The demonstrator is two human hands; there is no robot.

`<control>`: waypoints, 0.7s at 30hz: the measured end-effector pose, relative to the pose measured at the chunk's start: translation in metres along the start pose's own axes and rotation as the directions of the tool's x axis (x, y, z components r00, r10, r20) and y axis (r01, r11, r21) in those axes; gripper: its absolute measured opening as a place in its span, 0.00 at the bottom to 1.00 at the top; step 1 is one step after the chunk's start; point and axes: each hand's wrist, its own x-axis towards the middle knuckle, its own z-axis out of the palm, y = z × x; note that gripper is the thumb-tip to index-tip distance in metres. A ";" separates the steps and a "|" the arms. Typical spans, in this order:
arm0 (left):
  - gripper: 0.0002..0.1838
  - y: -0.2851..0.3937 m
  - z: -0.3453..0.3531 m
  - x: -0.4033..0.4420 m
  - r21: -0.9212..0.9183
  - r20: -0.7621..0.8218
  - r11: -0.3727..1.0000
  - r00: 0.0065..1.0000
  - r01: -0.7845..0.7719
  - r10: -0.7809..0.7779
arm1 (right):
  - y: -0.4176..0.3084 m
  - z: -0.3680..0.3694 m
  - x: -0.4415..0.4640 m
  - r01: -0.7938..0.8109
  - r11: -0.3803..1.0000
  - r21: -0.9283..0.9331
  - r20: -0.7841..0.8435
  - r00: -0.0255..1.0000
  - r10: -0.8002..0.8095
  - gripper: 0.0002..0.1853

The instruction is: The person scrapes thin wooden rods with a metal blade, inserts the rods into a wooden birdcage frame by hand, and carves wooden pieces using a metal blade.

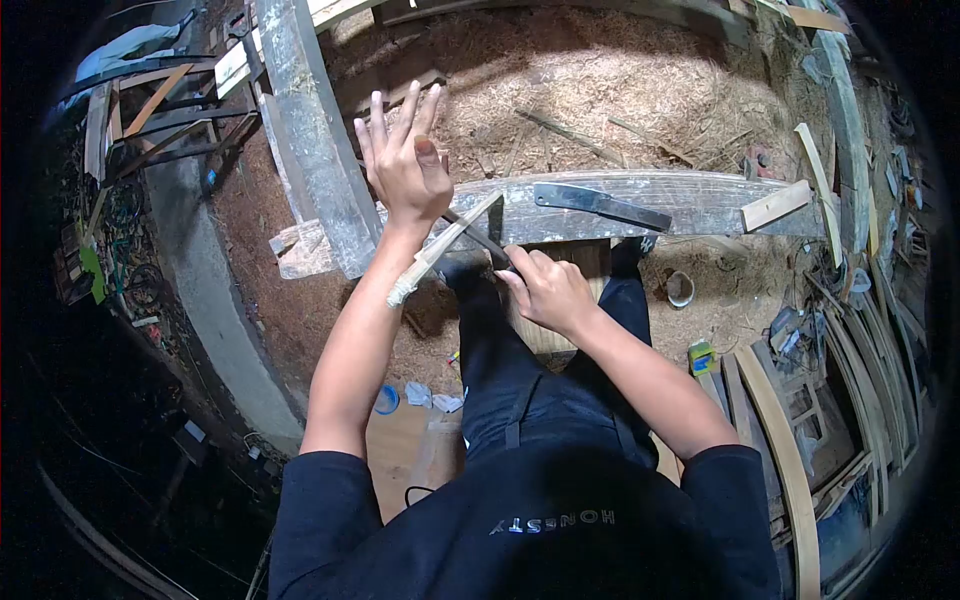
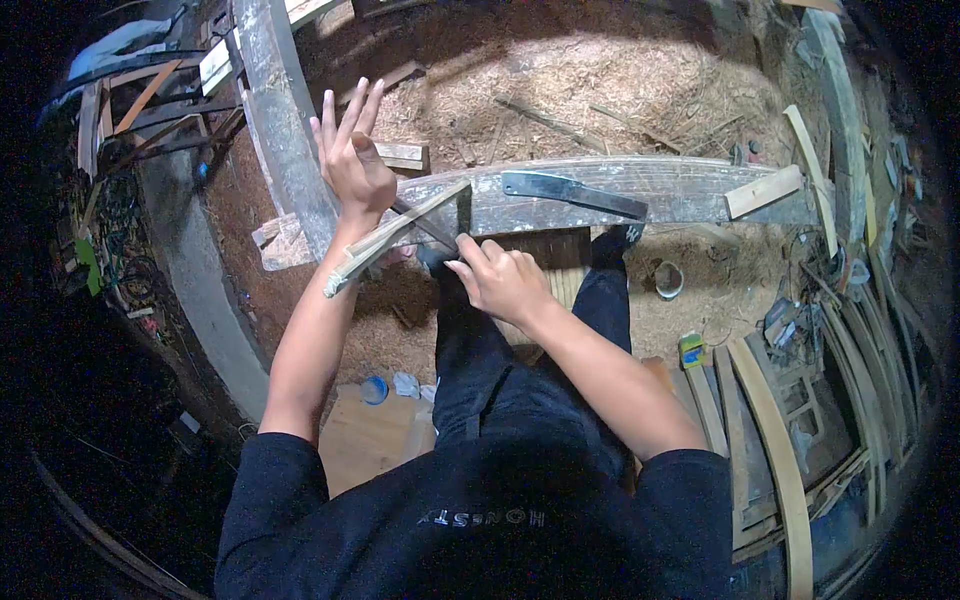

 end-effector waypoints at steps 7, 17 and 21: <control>0.41 -0.003 0.015 -0.006 -0.020 0.040 1.000 0.999 0.017 -0.016 | 0.002 -0.008 -0.001 -0.031 0.998 -0.061 0.066 0.997 0.035 0.17; 0.36 -0.004 0.048 -0.012 -0.069 0.065 0.997 0.998 0.026 -0.021 | 0.031 0.005 -0.002 -0.059 0.997 -0.056 0.044 0.997 0.062 0.18; 0.34 -0.002 0.076 -0.027 -0.068 0.130 0.996 0.990 0.064 -0.055 | 0.051 0.008 -0.011 -0.057 0.990 -0.130 0.104 0.992 0.071 0.17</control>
